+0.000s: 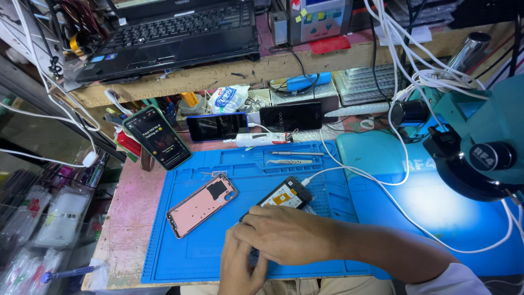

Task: The person works on the internal components of a mobile phone by hand, using a small tool to scrape or clean around the battery and connectors.

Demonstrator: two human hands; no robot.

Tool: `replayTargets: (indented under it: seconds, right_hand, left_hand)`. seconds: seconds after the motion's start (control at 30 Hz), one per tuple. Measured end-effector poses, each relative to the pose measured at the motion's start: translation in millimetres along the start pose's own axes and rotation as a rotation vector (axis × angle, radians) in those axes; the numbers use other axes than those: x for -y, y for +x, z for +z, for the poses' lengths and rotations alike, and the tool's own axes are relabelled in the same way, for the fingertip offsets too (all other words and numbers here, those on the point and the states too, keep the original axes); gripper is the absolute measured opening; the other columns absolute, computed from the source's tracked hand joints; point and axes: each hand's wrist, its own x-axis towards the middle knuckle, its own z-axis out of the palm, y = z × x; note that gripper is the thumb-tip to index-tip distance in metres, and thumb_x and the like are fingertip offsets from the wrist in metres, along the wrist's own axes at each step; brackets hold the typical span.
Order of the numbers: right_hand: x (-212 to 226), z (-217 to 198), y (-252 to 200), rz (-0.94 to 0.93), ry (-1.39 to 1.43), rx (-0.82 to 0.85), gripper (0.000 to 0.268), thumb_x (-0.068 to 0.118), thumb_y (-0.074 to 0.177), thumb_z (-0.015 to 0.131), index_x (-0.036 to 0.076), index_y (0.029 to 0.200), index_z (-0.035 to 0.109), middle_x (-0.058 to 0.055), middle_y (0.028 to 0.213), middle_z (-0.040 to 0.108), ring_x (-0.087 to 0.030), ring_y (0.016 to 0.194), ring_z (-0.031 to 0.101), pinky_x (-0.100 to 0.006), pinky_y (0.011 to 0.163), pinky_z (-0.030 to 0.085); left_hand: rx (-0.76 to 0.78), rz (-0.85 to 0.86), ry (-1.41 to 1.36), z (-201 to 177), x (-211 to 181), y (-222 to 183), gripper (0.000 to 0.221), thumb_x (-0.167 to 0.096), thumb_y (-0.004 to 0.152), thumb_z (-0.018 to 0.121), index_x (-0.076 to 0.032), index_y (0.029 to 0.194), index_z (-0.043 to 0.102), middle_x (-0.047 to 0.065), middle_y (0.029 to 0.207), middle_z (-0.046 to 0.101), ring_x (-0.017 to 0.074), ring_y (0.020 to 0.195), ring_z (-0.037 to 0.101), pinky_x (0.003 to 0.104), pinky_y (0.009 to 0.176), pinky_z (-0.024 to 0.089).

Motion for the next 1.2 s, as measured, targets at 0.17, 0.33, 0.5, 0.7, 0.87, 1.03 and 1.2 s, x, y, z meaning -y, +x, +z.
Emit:
replayTargets:
  seconds: [0.17, 0.33, 0.5, 0.7, 0.87, 1.03, 1.2]
  right_hand:
    - [-2.1, 3.7, 8.6, 0.09, -0.11, 0.116, 0.019, 0.016, 0.091, 0.064, 0.002, 0.103, 0.057, -0.014, 0.085, 0.068, -0.031, 0.088, 0.066, -0.044, 0.08, 0.05]
    - [-3.9, -0.2, 5.0, 0.071, -0.052, 0.08, 0.023, 0.016, 0.087, 0.065, 0.0, 0.102, 0.057, -0.016, 0.084, 0.068, -0.033, 0.087, 0.067, -0.046, 0.077, 0.051]
    - [-4.9, -4.4, 4.5, -0.024, -0.066, 0.008, 0.022, 0.012, 0.085, 0.068, 0.003, 0.102, 0.059, -0.014, 0.087, 0.07, -0.032, 0.089, 0.067, -0.045, 0.078, 0.05]
    - [-3.8, -4.2, 9.1, 0.073, -0.15, 0.137, 0.019, 0.017, 0.086, 0.07, 0.006, 0.097, 0.058, -0.011, 0.086, 0.07, -0.029, 0.088, 0.068, -0.044, 0.08, 0.049]
    - [-0.6, -5.6, 10.4, 0.098, -0.102, 0.15, 0.021, 0.022, 0.089, 0.07, 0.006, 0.101, 0.061, -0.012, 0.083, 0.07, -0.03, 0.085, 0.068, -0.045, 0.079, 0.049]
    - [-1.3, -7.4, 8.1, 0.04, -0.058, 0.126, 0.024, 0.021, 0.087, 0.069, 0.008, 0.107, 0.063, -0.011, 0.084, 0.07, -0.031, 0.086, 0.068, -0.045, 0.077, 0.048]
    - [-3.9, -5.6, 8.8, 0.031, -0.043, 0.101, 0.025, 0.02, 0.09, 0.068, 0.008, 0.112, 0.063, -0.011, 0.086, 0.07, -0.03, 0.087, 0.068, -0.045, 0.078, 0.049]
  left_hand:
    - [0.05, -0.193, 0.103, 6.6, 17.9, -8.0, 0.039, -0.012, 0.066, 0.084, -0.005, 0.099, 0.065, 0.014, 0.1, 0.063, 0.0352, 0.095, 0.059, 0.043, 0.079, 0.049]
    - [0.167, -0.136, 0.178, -0.7, 17.3, -3.3, 0.06, -0.02, 0.063, 0.088, -0.001, 0.114, 0.06, 0.016, 0.122, 0.061, 0.0389, 0.114, 0.055, 0.049, 0.094, 0.041]
    - [0.176, -0.09, 0.262, -8.5, 12.1, 3.7, 0.065, -0.02, 0.065, 0.088, -0.001, 0.121, 0.059, 0.024, 0.142, 0.049, 0.0429, 0.131, 0.045, 0.052, 0.105, 0.032]
    - [0.253, -0.133, 0.195, -15.7, 19.0, 3.7, 0.071, -0.019, 0.066, 0.087, 0.0, 0.127, 0.057, 0.019, 0.143, 0.053, 0.0392, 0.132, 0.048, 0.051, 0.108, 0.034]
    - [0.263, -0.17, 0.171, -19.2, 18.4, 2.4, 0.071, -0.018, 0.063, 0.086, 0.0, 0.127, 0.058, 0.019, 0.143, 0.054, 0.0386, 0.134, 0.047, 0.052, 0.11, 0.034]
    - [0.241, -0.174, 0.182, -17.8, 14.9, -0.3, 0.057, -0.02, 0.071, 0.086, -0.002, 0.12, 0.063, 0.02, 0.146, 0.052, 0.041, 0.14, 0.042, 0.053, 0.111, 0.034]
    - [0.205, -0.117, 0.161, -19.1, 12.9, 0.7, 0.056, -0.019, 0.073, 0.085, -0.002, 0.122, 0.065, 0.016, 0.142, 0.057, 0.0407, 0.138, 0.045, 0.051, 0.11, 0.036]
